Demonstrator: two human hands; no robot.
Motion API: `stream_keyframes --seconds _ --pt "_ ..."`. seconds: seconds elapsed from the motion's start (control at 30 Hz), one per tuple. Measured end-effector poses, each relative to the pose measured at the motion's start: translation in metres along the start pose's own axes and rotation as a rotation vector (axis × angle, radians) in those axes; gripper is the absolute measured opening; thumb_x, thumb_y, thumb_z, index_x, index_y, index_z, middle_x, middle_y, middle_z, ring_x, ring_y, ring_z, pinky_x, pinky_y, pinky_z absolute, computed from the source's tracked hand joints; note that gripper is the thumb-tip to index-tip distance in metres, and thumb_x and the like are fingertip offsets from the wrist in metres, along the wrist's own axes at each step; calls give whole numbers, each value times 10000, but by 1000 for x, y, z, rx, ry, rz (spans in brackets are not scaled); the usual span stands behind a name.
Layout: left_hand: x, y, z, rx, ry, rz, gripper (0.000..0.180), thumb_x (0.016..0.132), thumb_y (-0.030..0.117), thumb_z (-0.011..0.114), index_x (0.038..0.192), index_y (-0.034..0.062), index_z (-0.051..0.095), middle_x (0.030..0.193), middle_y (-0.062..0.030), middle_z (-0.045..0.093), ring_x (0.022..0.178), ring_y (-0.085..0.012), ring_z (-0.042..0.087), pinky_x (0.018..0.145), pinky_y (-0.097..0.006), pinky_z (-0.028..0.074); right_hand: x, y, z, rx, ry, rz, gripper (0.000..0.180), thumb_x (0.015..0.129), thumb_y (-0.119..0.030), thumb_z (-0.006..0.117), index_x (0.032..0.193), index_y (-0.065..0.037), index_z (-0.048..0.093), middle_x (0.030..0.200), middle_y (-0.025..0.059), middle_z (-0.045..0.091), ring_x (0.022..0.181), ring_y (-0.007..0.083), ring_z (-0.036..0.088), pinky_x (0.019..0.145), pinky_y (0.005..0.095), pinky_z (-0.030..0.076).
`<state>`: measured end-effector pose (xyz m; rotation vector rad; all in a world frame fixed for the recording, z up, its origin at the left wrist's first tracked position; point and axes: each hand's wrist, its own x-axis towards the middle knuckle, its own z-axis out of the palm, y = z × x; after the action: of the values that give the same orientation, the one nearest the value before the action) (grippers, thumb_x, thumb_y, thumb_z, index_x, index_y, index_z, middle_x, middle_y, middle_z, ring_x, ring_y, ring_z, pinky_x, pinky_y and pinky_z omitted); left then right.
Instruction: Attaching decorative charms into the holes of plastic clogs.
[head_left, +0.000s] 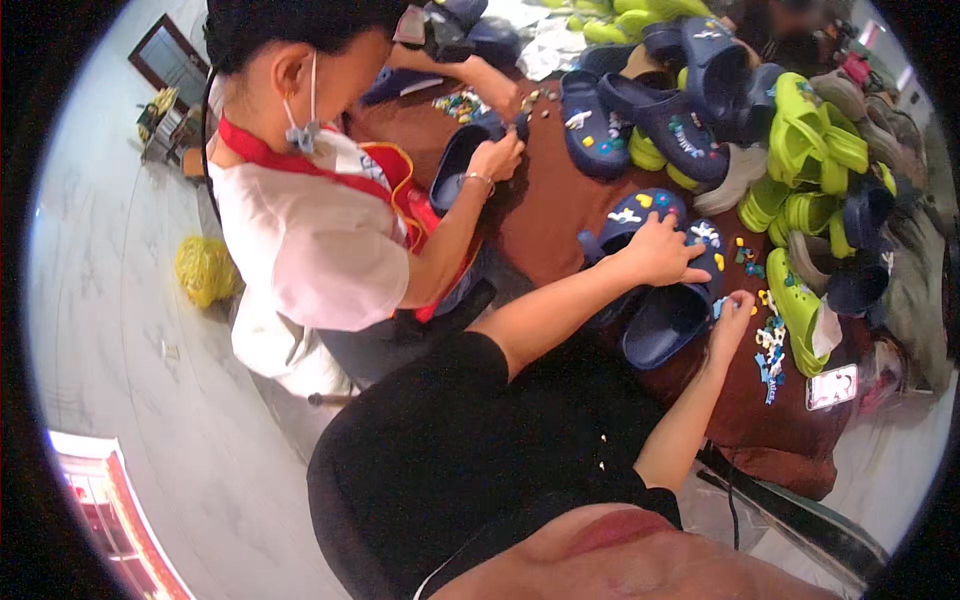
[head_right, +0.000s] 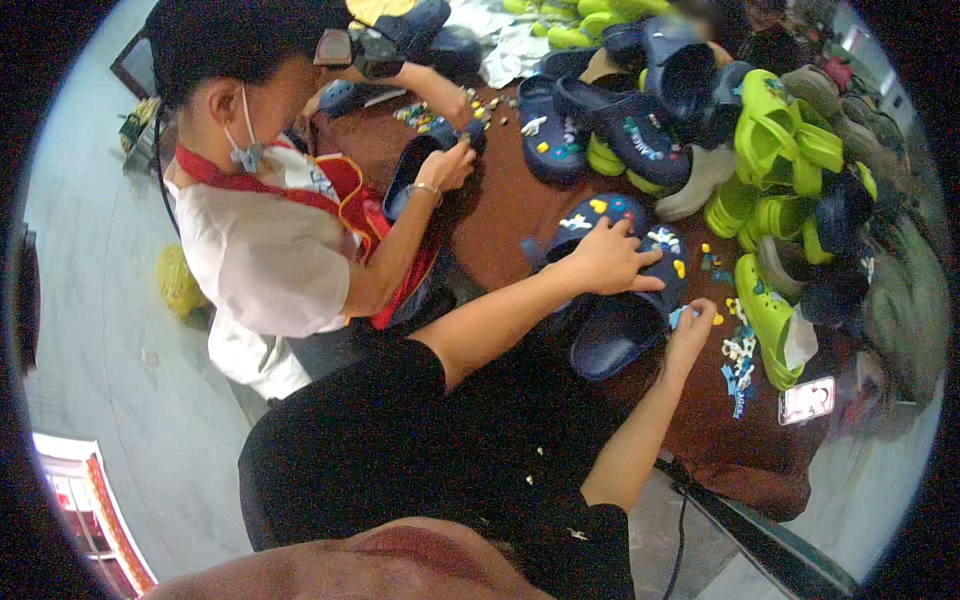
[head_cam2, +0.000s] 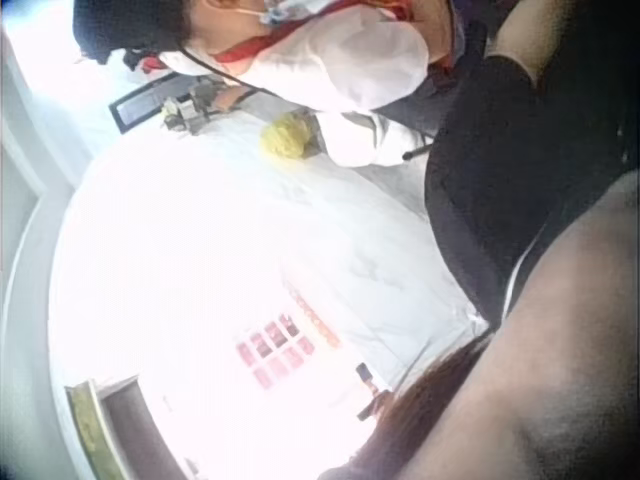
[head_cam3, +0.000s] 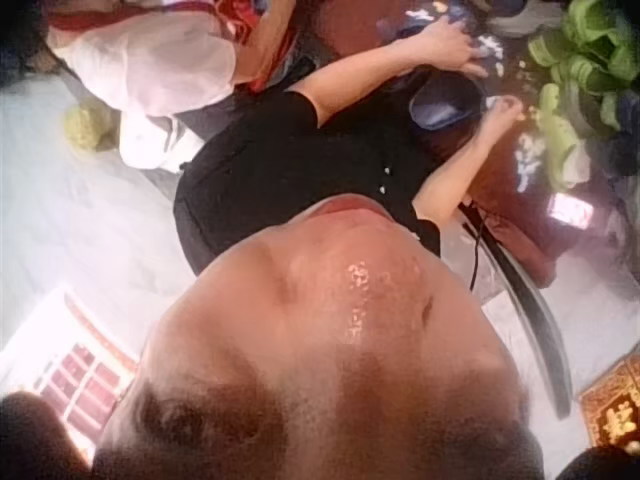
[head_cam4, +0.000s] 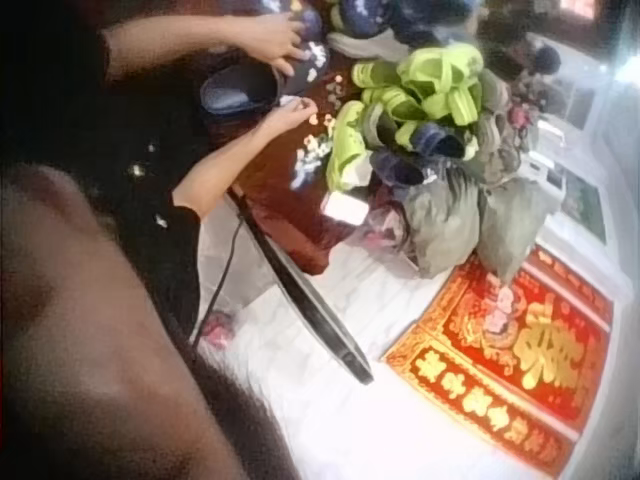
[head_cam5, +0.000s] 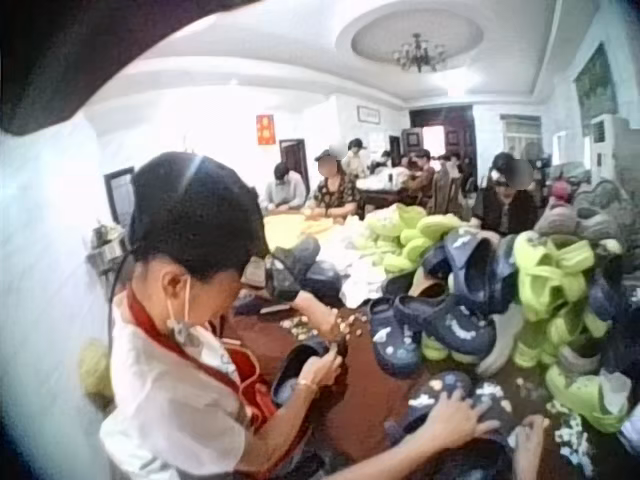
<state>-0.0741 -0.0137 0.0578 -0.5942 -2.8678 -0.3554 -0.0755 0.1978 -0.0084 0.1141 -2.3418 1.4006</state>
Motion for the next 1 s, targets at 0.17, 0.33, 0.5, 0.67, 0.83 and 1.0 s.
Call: stream_keyframes --seconds 0.17,0.33,0.5,0.67,0.83,1.0 --pt "0 2 -4 56 -20 15 652 876 678 351 1256 203 586 1088 -154 652 1137 -404 502 903 -520 379 2 4 -6 307 -22 293 152 898 -68 460 1023 -64 545 797 33 569 659 118 568 476 212 436" --pt "0 -1 -4 77 -24 2 638 884 669 346 1271 217 577 1083 -142 657 1131 -383 511 876 -493 385 53 -9 -4 181 -175 225 200 895 -107 407 899 -47 598 798 104 656 703 156 617 566 275 474" --pt "5 5 -6 93 -17 34 619 891 659 343 1272 228 570 1038 -139 663 1153 -384 509 894 -495 409 90 0 18 -409 -320 -13 445 854 -470 535 819 -29 581 822 228 643 788 401 617 670 477 458" --pt "-1 0 -1 128 24 36 610 888 654 357 1260 222 575 1000 -133 670 1126 -381 524 879 -496 419 79 -26 25 -450 -391 66 587 741 -599 664 752 -32 511 761 210 626 750 400 604 653 459 457" --pt "-1 0 -1 106 5 37 622 884 668 353 1244 224 596 1043 -137 667 1107 -380 528 852 -470 402 71 -23 22 -358 -293 -28 398 834 -415 636 815 -49 480 736 207 611 712 426 594 626 480 445" --pt "-2 2 -2 121 20 35 623 878 667 369 1251 220 590 1047 -135 664 1117 -371 523 861 -478 400 63 -30 27 -565 -277 -103 203 899 -236 509 1017 -89 431 802 236 627 782 446 608 646 550 445"
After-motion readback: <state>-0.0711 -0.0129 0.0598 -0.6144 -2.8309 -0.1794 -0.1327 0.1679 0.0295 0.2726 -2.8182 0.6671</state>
